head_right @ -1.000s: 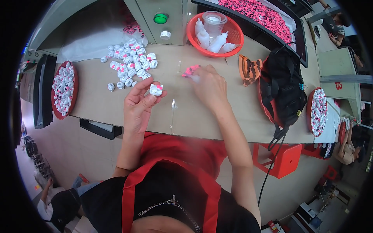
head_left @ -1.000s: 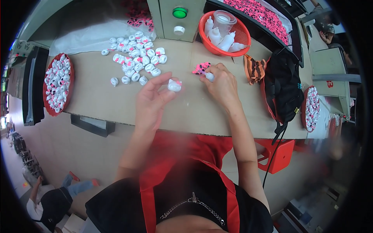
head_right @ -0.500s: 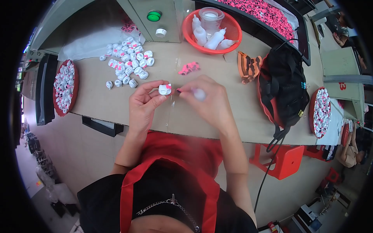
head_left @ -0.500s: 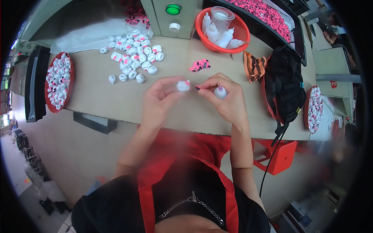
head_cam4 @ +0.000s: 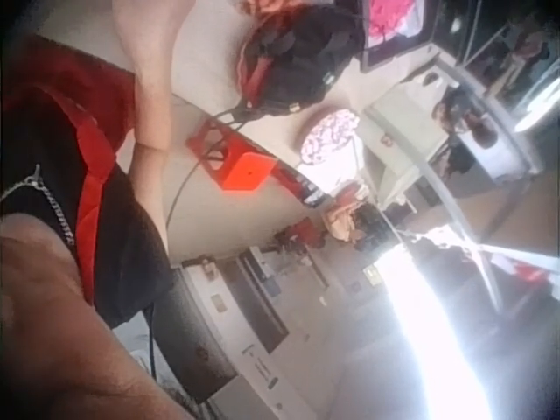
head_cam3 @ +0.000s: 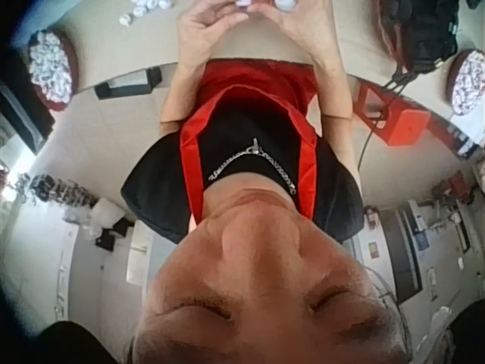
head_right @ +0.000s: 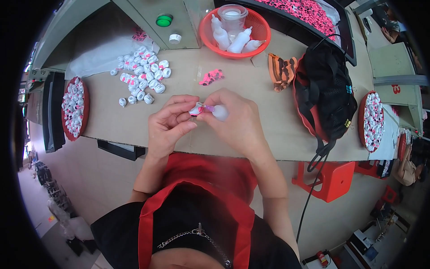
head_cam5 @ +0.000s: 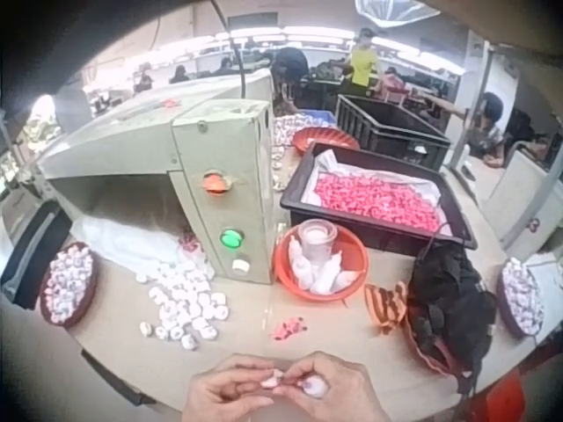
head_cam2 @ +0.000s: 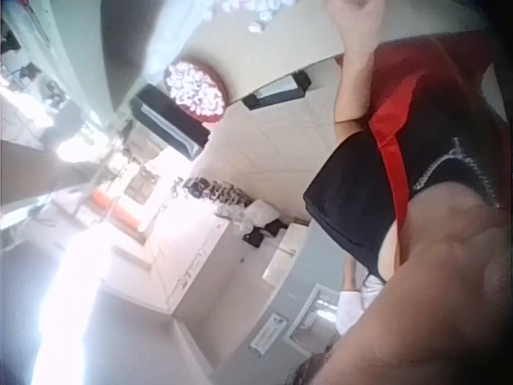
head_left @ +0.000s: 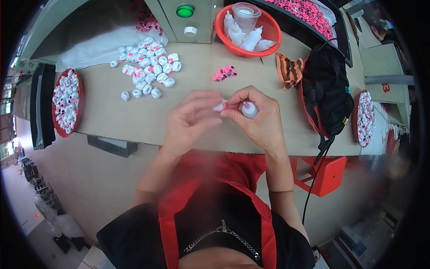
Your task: The person applies glue to small toy heads using a squeeze bottle and attaches small bow pieces onto them by hand.
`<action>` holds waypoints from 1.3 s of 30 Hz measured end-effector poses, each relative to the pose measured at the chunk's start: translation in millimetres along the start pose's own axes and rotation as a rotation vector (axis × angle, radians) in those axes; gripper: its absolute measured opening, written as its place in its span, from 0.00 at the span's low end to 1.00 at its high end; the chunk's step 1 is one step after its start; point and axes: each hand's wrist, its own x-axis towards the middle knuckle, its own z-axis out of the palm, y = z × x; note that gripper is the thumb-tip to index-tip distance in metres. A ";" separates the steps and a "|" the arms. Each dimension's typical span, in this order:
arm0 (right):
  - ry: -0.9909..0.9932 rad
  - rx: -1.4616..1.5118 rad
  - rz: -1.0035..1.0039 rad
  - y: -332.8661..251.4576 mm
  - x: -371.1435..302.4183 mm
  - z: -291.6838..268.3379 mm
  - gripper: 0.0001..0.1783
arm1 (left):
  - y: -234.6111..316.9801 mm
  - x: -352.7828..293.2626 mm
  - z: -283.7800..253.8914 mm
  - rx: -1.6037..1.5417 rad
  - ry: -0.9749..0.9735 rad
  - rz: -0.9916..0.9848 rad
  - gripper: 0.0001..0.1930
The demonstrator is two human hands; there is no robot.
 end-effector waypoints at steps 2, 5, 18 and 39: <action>0.033 0.000 -0.030 0.3 -1.0 0.5 0.13 | -4.5 2.6 -6.2 -0.054 -0.001 -0.029 0.13; 0.024 0.171 0.009 4.0 0.0 7.1 0.14 | -3.8 2.7 -3.7 -0.166 0.045 -0.101 0.13; 0.046 0.249 -0.030 9.2 -1.5 15.6 0.10 | -14.2 -4.5 11.8 -0.054 0.205 -0.009 0.12; 0.190 0.158 -0.182 4.0 -8.4 24.8 0.11 | -16.4 -7.2 6.3 -0.125 0.149 0.048 0.13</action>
